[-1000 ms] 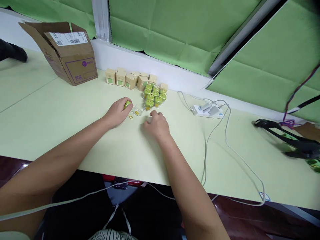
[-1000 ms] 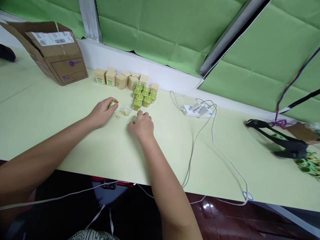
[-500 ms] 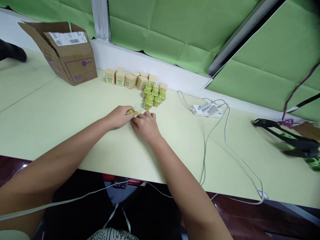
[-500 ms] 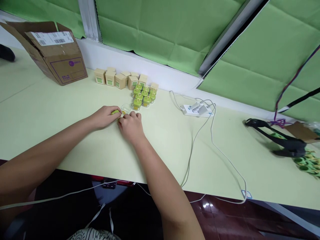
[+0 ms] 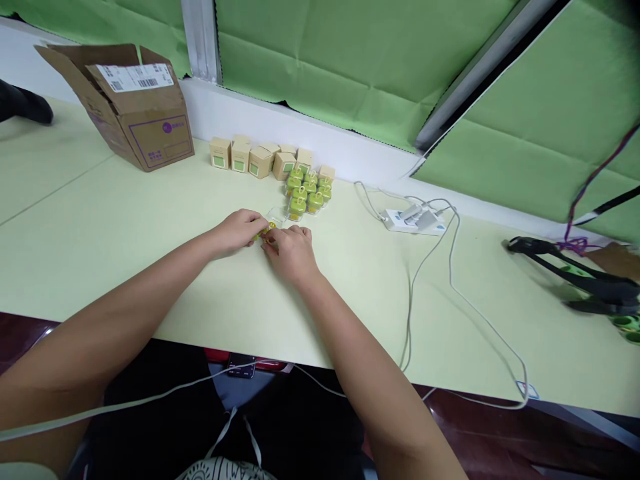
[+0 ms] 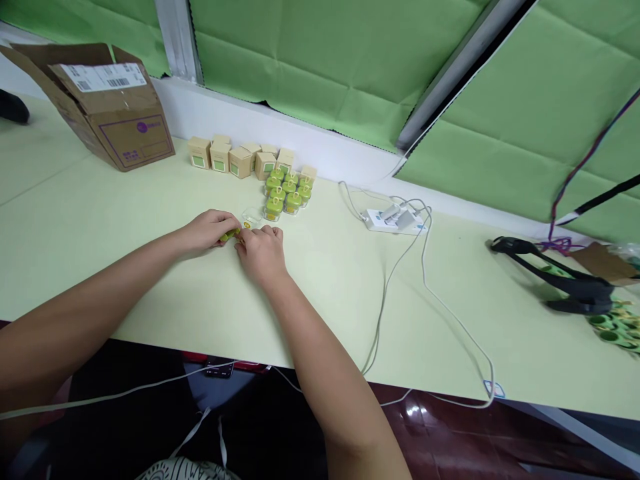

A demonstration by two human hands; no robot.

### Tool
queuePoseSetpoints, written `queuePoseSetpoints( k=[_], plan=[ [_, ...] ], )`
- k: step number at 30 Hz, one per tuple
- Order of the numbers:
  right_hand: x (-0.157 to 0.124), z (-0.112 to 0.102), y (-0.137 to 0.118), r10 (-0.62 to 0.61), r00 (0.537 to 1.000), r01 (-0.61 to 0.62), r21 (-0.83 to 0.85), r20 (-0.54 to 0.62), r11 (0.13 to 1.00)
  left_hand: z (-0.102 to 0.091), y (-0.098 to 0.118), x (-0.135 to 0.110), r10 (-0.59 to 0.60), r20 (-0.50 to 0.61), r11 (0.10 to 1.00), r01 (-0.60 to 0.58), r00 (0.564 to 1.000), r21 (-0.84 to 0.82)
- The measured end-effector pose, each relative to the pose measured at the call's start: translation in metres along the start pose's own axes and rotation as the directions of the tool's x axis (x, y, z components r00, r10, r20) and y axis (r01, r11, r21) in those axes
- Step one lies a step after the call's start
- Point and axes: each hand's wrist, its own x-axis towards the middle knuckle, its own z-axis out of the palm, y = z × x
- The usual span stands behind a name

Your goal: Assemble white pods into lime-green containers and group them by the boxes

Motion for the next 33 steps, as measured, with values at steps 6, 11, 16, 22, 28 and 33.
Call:
queuePoseSetpoints(
  k=[6,11,16,22,28,33],
  plan=[
    [0.000,0.001,0.002,0.011,1.000,-0.010,0.045,-0.011,0.999,-0.001,0.010,-0.001,-0.093,0.040,0.969,0.100,0.995,-0.228],
    [0.000,0.001,0.002,0.013,1.000,-0.012,0.070,-0.025,0.997,-0.003,0.015,-0.003,-0.093,0.064,0.962,0.106,0.994,-0.250],
    [-0.001,-0.001,0.000,0.016,1.000,-0.015,0.070,-0.017,0.997,-0.005,0.008,0.002,-0.075,0.068,0.967,0.089,0.995,-0.239],
    [-0.001,-0.003,0.006,0.024,0.991,-0.007,0.123,-0.135,0.992,-0.006,0.008,0.004,-0.060,0.044,0.899,0.073,0.997,-0.431],
    [-0.001,-0.010,0.008,0.123,0.911,0.053,0.408,-0.393,0.912,-0.004,0.015,-0.002,-0.010,0.073,0.837,0.048,0.997,-0.545],
    [-0.004,-0.008,-0.003,0.252,0.889,0.079,0.670,-0.382,0.738,-0.001,0.014,-0.004,0.077,0.074,0.818,-0.020,0.994,-0.576]
  ],
)
